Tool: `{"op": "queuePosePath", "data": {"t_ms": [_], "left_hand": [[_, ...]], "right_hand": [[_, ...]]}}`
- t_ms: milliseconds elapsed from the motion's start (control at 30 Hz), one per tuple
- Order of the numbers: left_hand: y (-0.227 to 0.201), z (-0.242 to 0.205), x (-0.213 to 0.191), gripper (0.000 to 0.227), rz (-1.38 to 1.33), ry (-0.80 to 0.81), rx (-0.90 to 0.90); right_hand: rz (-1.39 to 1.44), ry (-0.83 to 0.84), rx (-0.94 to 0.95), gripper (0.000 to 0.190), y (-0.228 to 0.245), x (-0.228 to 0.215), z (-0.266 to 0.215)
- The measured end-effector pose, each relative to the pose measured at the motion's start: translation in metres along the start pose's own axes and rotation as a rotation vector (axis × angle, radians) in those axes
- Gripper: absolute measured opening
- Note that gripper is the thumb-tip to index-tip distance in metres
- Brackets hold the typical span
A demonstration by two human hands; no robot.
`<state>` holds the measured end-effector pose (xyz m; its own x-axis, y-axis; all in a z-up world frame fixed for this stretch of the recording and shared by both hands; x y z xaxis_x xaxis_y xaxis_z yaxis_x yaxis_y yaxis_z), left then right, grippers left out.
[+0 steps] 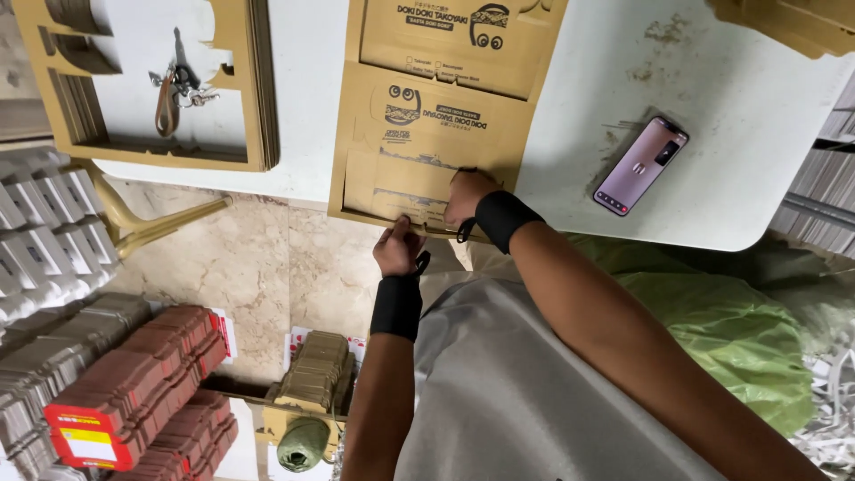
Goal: The person assembles flat cardboard pieces into a box-like structure on a white table. They fold the cardboard along pre-cut lines, tuck flaps into slots, and press the edges to secure the shape. The person handles multiple cardboard pieces, stacking them and repeating the folding process.
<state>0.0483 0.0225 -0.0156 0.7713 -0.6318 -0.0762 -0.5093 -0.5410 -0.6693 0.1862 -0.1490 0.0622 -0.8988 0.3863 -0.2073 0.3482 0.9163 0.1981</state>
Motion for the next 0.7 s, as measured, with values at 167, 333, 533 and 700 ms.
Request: {"op": "queuePosePath", "data": {"t_ms": [167, 333, 533, 700], "left_hand": [[0.013, 0.018, -0.009, 0.022, 0.052, -0.006, -0.011], [0.030, 0.037, -0.018, 0.016, 0.092, 0.023, 0.009], [0.015, 0.022, -0.011, 0.019, 0.166, 0.084, 0.009], [-0.011, 0.001, -0.008, 0.035, 0.371, 0.249, -0.099]], "right_hand": [[-0.033, 0.026, 0.024, 0.034, 0.000, 0.004, 0.005], [-0.052, 0.040, 0.025, 0.035, -0.004, 0.012, 0.018], [-0.293, 0.157, 0.157, 0.038, -0.008, 0.017, 0.015], [0.029, -0.007, 0.007, 0.026, -0.016, 0.017, 0.029]]}}
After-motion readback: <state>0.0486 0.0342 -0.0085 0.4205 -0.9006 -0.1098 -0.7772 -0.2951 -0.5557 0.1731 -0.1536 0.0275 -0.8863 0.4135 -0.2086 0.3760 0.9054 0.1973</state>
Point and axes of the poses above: each hand's wrist, its own z-axis towards the middle knuckle, its own x-axis out of the palm, y = z × x, the point moved 7 cm from there along z, towards the middle knuckle, and after that the axes turned 14 degrees about x, right-handed, at the moved point
